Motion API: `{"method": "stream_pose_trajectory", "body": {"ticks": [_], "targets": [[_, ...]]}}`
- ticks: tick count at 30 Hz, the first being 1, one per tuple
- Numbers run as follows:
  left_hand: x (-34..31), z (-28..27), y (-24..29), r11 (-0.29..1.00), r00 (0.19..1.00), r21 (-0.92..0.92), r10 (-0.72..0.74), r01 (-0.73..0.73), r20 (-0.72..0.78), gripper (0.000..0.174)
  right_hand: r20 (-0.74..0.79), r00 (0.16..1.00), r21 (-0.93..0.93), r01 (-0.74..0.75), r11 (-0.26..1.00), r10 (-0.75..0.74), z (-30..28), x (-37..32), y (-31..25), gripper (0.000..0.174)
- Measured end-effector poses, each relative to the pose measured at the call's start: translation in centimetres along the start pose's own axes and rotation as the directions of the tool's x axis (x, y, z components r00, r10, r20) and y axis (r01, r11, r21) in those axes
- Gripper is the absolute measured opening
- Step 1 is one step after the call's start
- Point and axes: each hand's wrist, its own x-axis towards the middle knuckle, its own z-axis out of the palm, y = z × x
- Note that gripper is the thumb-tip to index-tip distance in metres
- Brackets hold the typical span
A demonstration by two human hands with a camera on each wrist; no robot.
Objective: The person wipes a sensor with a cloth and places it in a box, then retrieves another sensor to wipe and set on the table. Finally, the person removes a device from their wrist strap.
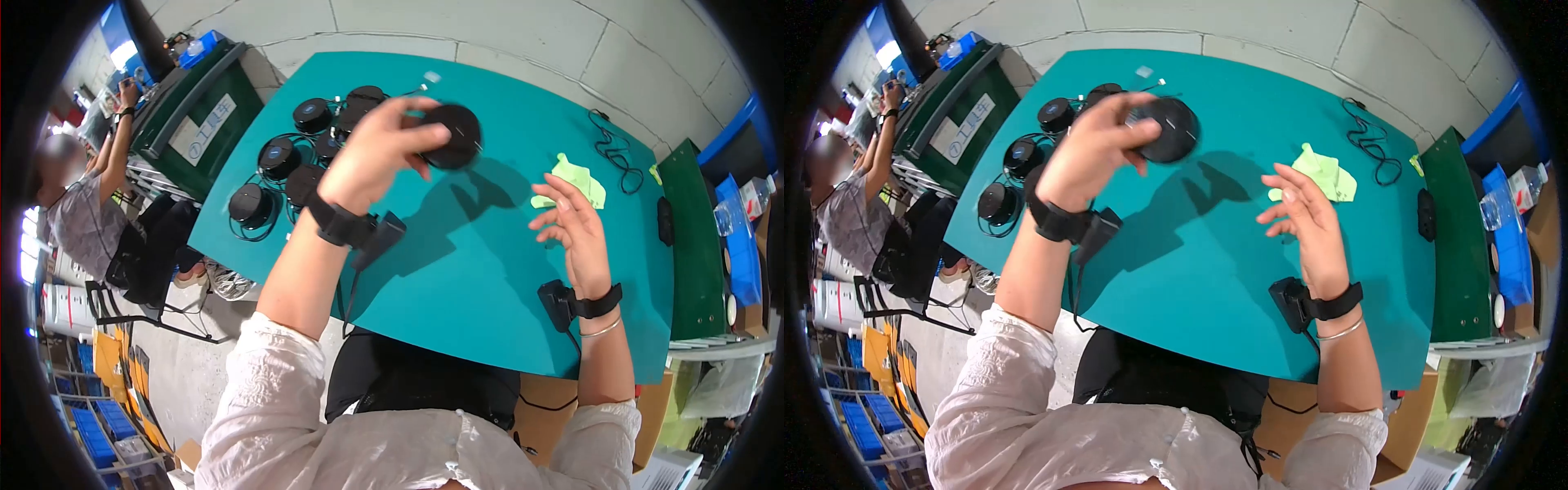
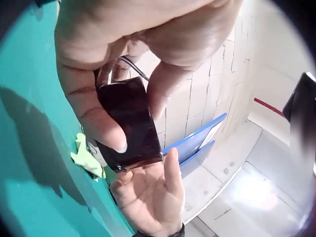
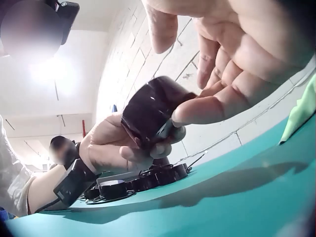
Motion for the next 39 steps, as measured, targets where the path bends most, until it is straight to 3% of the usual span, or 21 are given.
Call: {"method": "stream_pose_trajectory", "body": {"ticks": [2, 4, 6, 9, 13, 17, 19, 23, 25, 26, 29, 30, 31, 32, 33, 34, 35, 36, 38, 39], "targets": [[-0.1, -2.9, 2.1, 1.0, 0.974, -0.021, 0.017, -0.022, -0.224, 0.055, -0.066, 0.998, -0.039, -0.016, 0.999, 0.014, -0.3, 0.1, 0.0, 0.038], [0.5, -7.0, 2.2, 0.989, 0.91, 0.068, 0.145, -0.129, -0.387, 0.056, -0.073, 0.997, -0.027, -0.01, 1.0, 0.008, -0.2, 0.1, 0.0, 0.038], [1.1, -11.8, 2.2, 0.983, 0.881, 0.157, 0.155, -0.093, -0.448, 0.057, -0.063, 0.998, -0.037, -0.003, 0.999, 0.001, -0.2, 0.1, 0.0, 0.038], [2.7, -16.8, 0.7, 0.991, 0.825, 0.131, 0.092, -0.022, -0.558, 0.051, -0.045, 0.999, -0.045, 0.007, 0.999, -0.009, -0.1, 0.1, 0.2, 0.038], [5.0, -19.7, -1.6, 0.979, 0.798, 0.175, 0.023, 0.103, -0.602, 0.04, -0.048, 0.999, -0.053, 0.014, 0.998, -0.016, 0.2, 0.0, 0.0, 0.037], [7.0, -20.7, -3.5, 0.991, 0.779, 0.082, -0.03, 0.105, -0.626, 0.033, -0.054, 0.998, -0.05, 0.022, 0.999, -0.025, 0.1, 0.1, 0.5, 0.036], [7.1, -20.0, -3.5, 0.957, 0.748, 0.15, -0.092, 0.249, -0.657, 0.031, -0.061, 0.998, -0.043, 0.016, 0.999, -0.019, -0.1, 0.2, 0.5, 0.035], [7.3, -20.3, -3.5, 0.925, 0.743, 0.201, -0.116, 0.323, -0.659, 0.033, -0.06, 0.998, -0.027, 0.002, 1.0, -0.004, -0.3, 0.2, 0.5, 0.035], [7.8, -21.2, -3.7, 0.769, 0.697, 0.311, -0.231, 0.558, -0.679, 0.04, -0.05, 0.999, -0.028, 0.013, 1.0, -0.014, -0.4, 0.2, 0.6, 0.034], [7.8, -21.7, -3.9, 0.764, 0.695, 0.311, -0.237, 0.566, -0.679, 0.04, -0.052, 0.999, -0.024, 0.004, 1.0, -0.005, -0.5, 0.2, 0.6, 0.034], [7.9, -22.8, -3.8, 0.625, 0.675, 0.453, -0.165, 0.636, -0.719, 0.06, -0.076, 0.997, -0.03, -0.008, 1.0, 0.006, -0.7, 0.4, 0.6, 0.034], [7.2, -21.4, -3.1, 0.558, 0.652, 0.525, -0.038, 0.643, -0.757, 0.065, -0.061, 0.998, -0.02, 0.006, 1.0, -0.007, -0.7, 0.4, 0.6, 0.033], [8.6, -24.2, -3.9, 0.42, 0.651, 0.592, 0.005, 0.687, -0.759, 0.069, -0.057, 0.998, -0.015, 0.018, 1.0, -0.019, -0.8, 0.2, 0.6, 0.033], [8.2, -22.6, -3.4, 0.536, 0.541, 0.505, 0.104, 0.677, -0.835, 0.075, -0.046, 0.999, 0.004, 0.027, 1.0, -0.027, -0.9, 0.2, 0.7, 0.033], [6.6, -21.6, -2.8, 0.722, 0.701, 0.596, 0.219, 0.352, -0.679, 0.078, -0.03, 0.999, 0.008, 0.027, 1.0, -0.027, -1.2, 0.4, 0.8, 0.033], [7.0, -22.1, -3.3, 0.729, 0.757, 0.669, 0.354, 0.145, -0.549, 0.072, -0.01, 1.0, -0.015, 0.024, 1.0, -0.024, -1.4, 0.3, 0.9, 0.033], [5.4, -17.7, -0.6, 0.865, 0.812, 0.497, 0.243, 0.066, -0.53, 0.065, -0.007, 1.0, -0.028, 0.026, 0.999, -0.026, -1.8, 0.6, 1.4, 0.032], [4.4, -13.5, 1.2, 0.89, 0.829, 0.456, 0.231, 0.032, -0.509, 0.052, -0.002, 1.0, -0.063, 0.022, 0.998, -0.022, -2.0, 0.8, 1.8, 0.032], [2.2, -6.8, 3.5, 0.967, 0.95, 0.209, 0.197, -0.147, -0.244, 0.03, -0.01, 0.999, -0.129, 0.032, 0.991, -0.034, -2.4, 1.4, 2.4, 0.029], [1.1, -4.2, 4.0, 0.98, 0.979, 0.161, 0.143, -0.119, -0.146, 0.029, -0.019, 0.999, -0.126, 0.026, 0.992, -0.029, -2.6, 1.6, 2.8, 0.028]]}}
